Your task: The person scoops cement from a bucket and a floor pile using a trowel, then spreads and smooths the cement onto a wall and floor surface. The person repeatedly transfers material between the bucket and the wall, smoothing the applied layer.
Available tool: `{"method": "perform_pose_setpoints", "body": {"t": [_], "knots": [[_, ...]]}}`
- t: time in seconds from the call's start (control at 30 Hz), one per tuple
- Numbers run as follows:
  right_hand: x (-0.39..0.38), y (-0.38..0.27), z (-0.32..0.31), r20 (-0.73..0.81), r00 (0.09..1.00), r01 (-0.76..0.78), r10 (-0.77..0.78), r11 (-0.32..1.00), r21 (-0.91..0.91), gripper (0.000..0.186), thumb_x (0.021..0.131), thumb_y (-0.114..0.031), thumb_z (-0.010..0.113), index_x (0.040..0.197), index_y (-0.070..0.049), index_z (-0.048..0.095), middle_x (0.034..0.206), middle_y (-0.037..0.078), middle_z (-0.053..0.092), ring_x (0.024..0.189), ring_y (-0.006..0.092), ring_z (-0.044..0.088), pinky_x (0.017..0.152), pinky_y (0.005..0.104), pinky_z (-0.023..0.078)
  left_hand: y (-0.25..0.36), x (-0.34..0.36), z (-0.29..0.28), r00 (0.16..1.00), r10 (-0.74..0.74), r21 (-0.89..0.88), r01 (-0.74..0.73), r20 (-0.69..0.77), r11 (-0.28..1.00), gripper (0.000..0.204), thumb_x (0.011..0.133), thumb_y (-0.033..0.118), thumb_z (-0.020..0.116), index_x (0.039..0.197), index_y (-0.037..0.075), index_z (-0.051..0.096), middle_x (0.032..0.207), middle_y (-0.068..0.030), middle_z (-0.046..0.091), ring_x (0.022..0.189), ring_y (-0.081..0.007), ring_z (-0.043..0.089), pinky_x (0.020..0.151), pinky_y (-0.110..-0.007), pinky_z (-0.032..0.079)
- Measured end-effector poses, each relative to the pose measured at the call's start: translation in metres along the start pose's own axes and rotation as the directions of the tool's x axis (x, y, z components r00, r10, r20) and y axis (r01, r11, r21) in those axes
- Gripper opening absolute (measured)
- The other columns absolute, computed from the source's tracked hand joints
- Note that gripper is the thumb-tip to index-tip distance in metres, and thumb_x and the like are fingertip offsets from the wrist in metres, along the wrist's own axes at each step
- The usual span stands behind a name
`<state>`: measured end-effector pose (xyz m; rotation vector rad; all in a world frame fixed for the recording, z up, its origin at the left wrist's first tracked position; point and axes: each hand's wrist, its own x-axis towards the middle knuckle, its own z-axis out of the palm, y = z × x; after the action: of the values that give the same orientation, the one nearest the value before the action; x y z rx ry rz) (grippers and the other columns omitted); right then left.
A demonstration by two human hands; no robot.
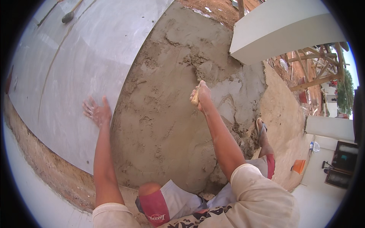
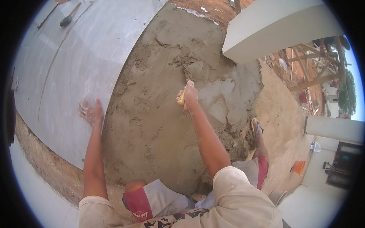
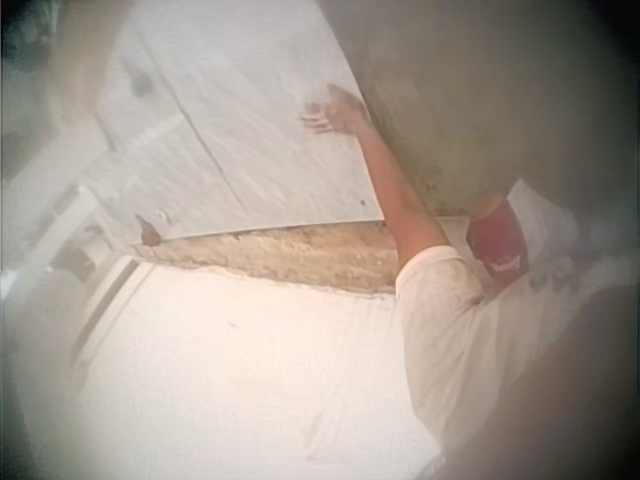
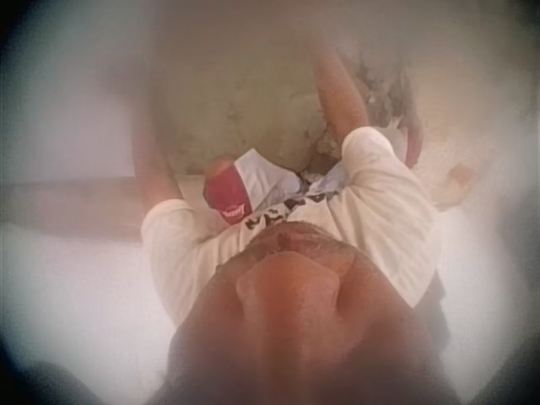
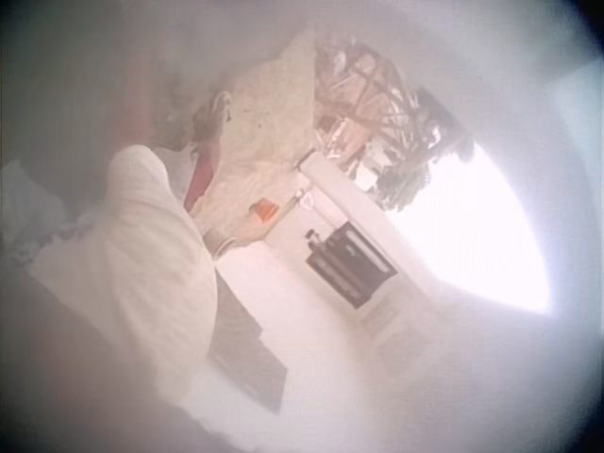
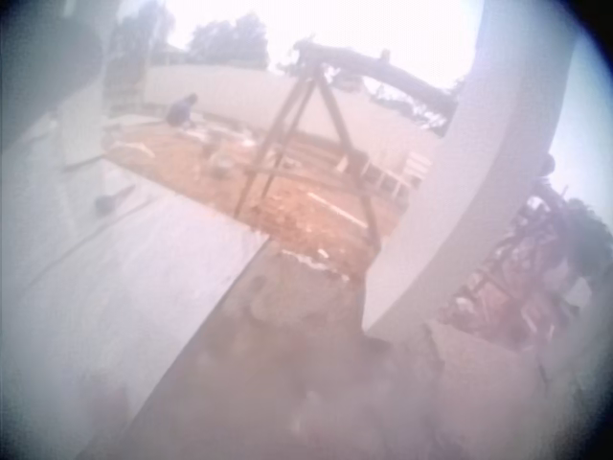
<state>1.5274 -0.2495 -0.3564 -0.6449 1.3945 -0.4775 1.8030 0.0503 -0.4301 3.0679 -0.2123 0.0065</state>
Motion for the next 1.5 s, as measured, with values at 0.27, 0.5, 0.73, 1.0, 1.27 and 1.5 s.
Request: {"method": "perform_pose_setpoints", "body": {"t": [0.27, 0.5, 0.73, 1.0, 1.27, 1.5], "knots": [[0.035, -0.018, 0.119, 0.218, 0.972, 0.161, -0.09, 0.928, -0.336, 0.039, 0.099, -0.042, 0.047, 0.104, -0.003, 0.05, 0.076, 0.008, 0.053, 0.056, 0.0168, 0.055, 0.048, 0.0363, 0.051, 0.01, -0.001, -0.005, 0.999, -0.012, 0.006, 0.012, 0.03, 1.0, 0.083, 0.095, 0.064, 0.038, 0.156, 0.012, 0.02, 0.163, -0.0154, 0.011, 0.152, -0.0279, 0.001, 0.123, -0.045, -0.003], [0.034, -0.04, 0.097, 0.405, 0.914, 0.332, 0.005, 0.563, -0.757, 0.043, 0.098, -0.044, 0.049, 0.103, -0.002, 0.052, 0.077, 0.009, 0.057, 0.056, 0.0167, 0.057, 0.046, 0.0349, 0.05, 0.006, -0.001, -0.006, 1.0, -0.022, 0.012, 0.021, 0.022, 1.0, 0.082, 0.095, 0.065, 0.035, 0.156, 0.012, 0.019, 0.163, -0.0145, 0.01, 0.152, -0.0278, 0.0, 0.123, -0.045, -0.002], [0.013, -0.051, 0.051, 0.3, 0.945, 0.317, -0.129, 0.59, -0.743, 0.041, 0.098, -0.041, 0.051, 0.103, 0.0, 0.054, 0.071, 0.008, 0.058, 0.059, 0.0189, 0.06, 0.05, 0.0384, 0.052, 0.006, -0.001, -0.006, 1.0, -0.016, 0.02, 0.016, 0.0, 1.0, 0.081, 0.096, 0.064, 0.035, 0.156, 0.012, 0.02, 0.163, -0.0137, 0.01, 0.152, -0.0275, 0.002, 0.123, -0.045, -0.002], [-0.003, 0.004, 0.106, 0.377, 0.926, 0.282, 0.016, 0.632, -0.721, 0.044, 0.098, -0.043, 0.05, 0.102, 0.001, 0.055, 0.076, 0.012, 0.062, 0.061, 0.0212, 0.063, 0.053, 0.0388, 0.054, 0.007, -0.002, -0.007, 0.999, -0.016, 0.007, 0.016, 0.028, 1.0, 0.08, 0.095, 0.062, 0.038, 0.156, 0.012, 0.021, 0.163, -0.0147, 0.011, 0.151, -0.0281, 0.003, 0.123, -0.045, -0.001], [0.005, 0.014, 0.084, 0.583, 0.807, 0.578, -0.097, -0.077, -0.813, 0.058, 0.098, -0.047, 0.044, 0.116, 0.006, 0.057, 0.108, 0.025, 0.068, 0.102, 0.04, 0.066, 0.09, 0.0469, 0.051, 0.007, 0.0, -0.001, 1.0, -0.003, -0.022, 0.004, 0.005, 1.0, 0.082, 0.094, 0.063, 0.04, 0.156, 0.013, 0.02, 0.163, -0.0155, 0.012, 0.152, -0.0286, 0.003, 0.123, -0.045, -0.001], [0.024, -0.059, 0.075, 0.538, 0.833, 0.45, -0.129, -0.409, -0.794, 0.055, 0.099, -0.045, 0.041, 0.127, 0.003, 0.047, 0.117, 0.026, 0.064, 0.114, 0.0397, 0.06, 0.095, 0.0498, 0.049, 0.008, -0.003, -0.01, 0.999, -0.025, 0.002, 0.025, 0.023, 1.0, 0.082, 0.094, 0.064, 0.039, 0.156, 0.013, 0.02, 0.163, -0.0136, 0.013, 0.152, -0.0275, 0.003, 0.123, -0.044, -0.002]]}}
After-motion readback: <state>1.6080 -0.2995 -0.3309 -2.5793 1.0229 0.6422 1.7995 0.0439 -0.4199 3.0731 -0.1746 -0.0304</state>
